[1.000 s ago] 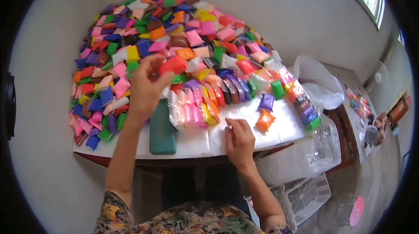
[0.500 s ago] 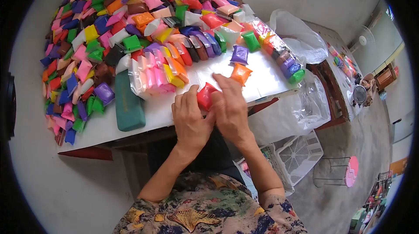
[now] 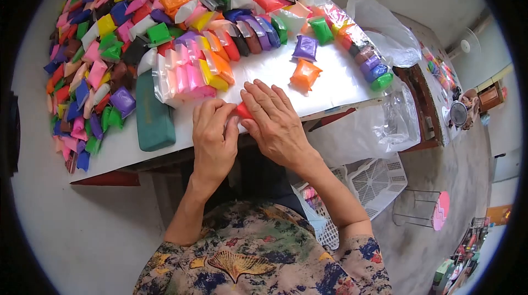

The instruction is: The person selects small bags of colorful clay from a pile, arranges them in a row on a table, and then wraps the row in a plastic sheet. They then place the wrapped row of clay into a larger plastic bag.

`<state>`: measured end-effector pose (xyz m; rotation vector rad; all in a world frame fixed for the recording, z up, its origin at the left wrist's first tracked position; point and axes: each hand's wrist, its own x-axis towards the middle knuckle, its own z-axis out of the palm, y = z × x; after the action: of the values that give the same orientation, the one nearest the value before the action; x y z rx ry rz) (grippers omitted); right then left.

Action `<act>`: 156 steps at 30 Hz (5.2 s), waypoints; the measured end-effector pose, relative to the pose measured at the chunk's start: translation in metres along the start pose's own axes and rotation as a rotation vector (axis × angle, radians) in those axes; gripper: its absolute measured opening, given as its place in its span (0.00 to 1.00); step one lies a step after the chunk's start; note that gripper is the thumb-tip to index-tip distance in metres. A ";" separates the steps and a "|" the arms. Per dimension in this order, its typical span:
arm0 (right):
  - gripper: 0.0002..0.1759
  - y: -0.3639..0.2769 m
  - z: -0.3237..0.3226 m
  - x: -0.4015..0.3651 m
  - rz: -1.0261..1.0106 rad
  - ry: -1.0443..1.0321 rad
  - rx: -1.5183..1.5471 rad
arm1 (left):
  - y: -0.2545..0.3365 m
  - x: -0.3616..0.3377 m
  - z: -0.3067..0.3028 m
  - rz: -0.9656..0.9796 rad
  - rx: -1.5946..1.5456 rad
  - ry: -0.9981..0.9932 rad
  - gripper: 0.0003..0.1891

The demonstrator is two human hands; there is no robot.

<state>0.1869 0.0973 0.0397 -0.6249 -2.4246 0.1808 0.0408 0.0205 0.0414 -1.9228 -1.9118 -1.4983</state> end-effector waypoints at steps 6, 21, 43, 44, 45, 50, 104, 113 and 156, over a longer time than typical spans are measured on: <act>0.28 -0.001 -0.010 -0.015 0.074 0.215 0.206 | -0.001 -0.003 0.002 0.014 -0.014 0.009 0.06; 0.12 0.002 0.001 -0.017 0.006 0.321 -0.100 | -0.003 -0.004 0.005 0.078 -0.017 0.022 0.06; 0.22 -0.036 -0.037 -0.004 0.660 0.142 0.462 | 0.002 -0.009 0.009 0.451 0.130 0.111 0.14; 0.22 -0.034 -0.037 -0.002 0.696 0.144 0.538 | 0.002 -0.008 0.007 0.480 0.151 0.101 0.13; 0.23 -0.032 -0.036 -0.001 0.730 0.145 0.612 | 0.002 -0.007 0.006 0.509 0.173 0.093 0.13; 0.31 -0.021 -0.035 0.002 0.762 0.152 0.914 | 0.002 -0.002 0.005 0.593 0.141 0.100 0.14; 0.22 0.024 0.004 0.031 0.270 0.166 0.284 | -0.115 0.118 -0.138 0.148 0.584 0.172 0.25; 0.17 0.021 0.011 0.030 0.240 0.257 0.251 | -0.139 0.128 -0.126 -0.076 0.608 -0.084 0.28; 0.34 -0.007 0.005 -0.001 0.003 0.073 -0.017 | -0.007 0.008 -0.003 0.037 0.009 -0.062 0.10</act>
<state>0.1821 0.0910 0.0366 -0.6314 -2.3573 0.1362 0.0317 0.0263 0.0434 -2.0126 -1.8920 -1.4347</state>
